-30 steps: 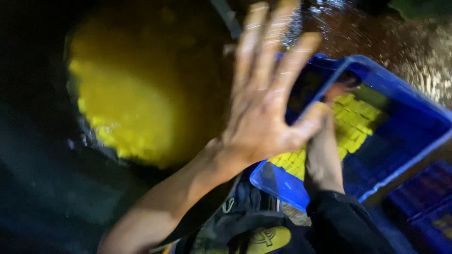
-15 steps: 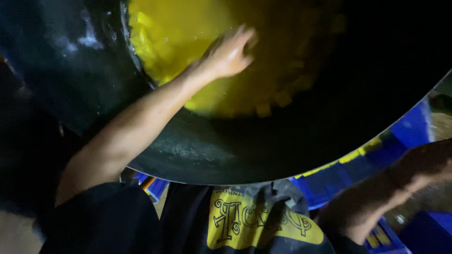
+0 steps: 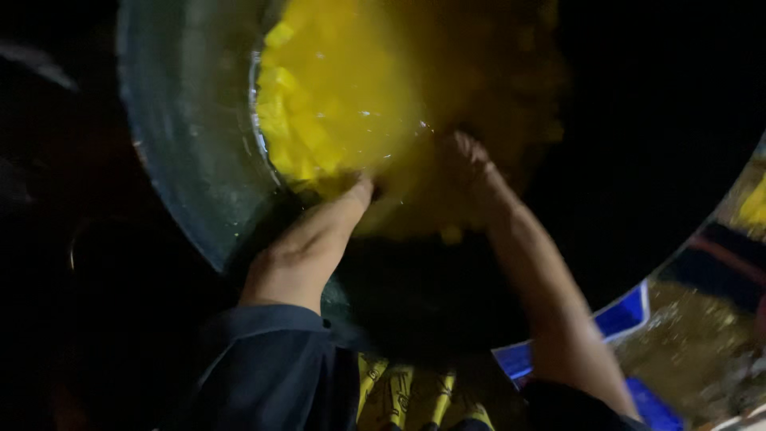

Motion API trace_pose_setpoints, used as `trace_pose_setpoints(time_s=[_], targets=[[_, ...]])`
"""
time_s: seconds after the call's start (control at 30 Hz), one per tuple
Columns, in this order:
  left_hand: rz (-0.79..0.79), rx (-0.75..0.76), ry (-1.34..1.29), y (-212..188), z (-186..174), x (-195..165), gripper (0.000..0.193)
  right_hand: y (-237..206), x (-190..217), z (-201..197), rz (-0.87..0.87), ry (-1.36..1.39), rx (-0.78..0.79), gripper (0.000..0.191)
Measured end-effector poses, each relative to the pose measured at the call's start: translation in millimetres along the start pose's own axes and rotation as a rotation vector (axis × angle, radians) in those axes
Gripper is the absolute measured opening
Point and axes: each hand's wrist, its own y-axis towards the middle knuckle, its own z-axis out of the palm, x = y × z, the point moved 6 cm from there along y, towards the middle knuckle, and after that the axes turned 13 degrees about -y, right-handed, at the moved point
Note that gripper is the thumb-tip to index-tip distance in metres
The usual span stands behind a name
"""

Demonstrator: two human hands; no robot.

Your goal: The person washes yellow tofu cubes in a large water-filled basin, rubbing and rinsing them by hand, then places the cleaned cubes into blue plastic crates beside the basin. They repeatedly reach into the water, gather cubes, rub them between both hands, and stack them in the crates.

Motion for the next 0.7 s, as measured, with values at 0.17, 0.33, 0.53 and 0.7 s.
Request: trace_pose_setpoints(time_s=[0.17,0.33,0.53,0.7], targets=[[0.007,0.108,-0.063,7.0,-13.5,-6.1,0.05,13.9,-11.7,36.7,-0.099,0.019,0.087,0.055],[-0.094,0.469,-0.295,24.8,-48.8,4.7,0.049,21.2,-44.2,-15.5,-0.187,0.017,0.167,0.053],[-0.306,0.058,-0.352,69.1,-118.2,70.4,0.05,66.4,-53.8,-149.9,-0.204,0.061,0.053,0.051],[-0.342,0.073,-0.364,88.9,-115.9,95.2,0.051,121.8,-0.1,-244.8,-0.171,0.09,-0.374,0.049]])
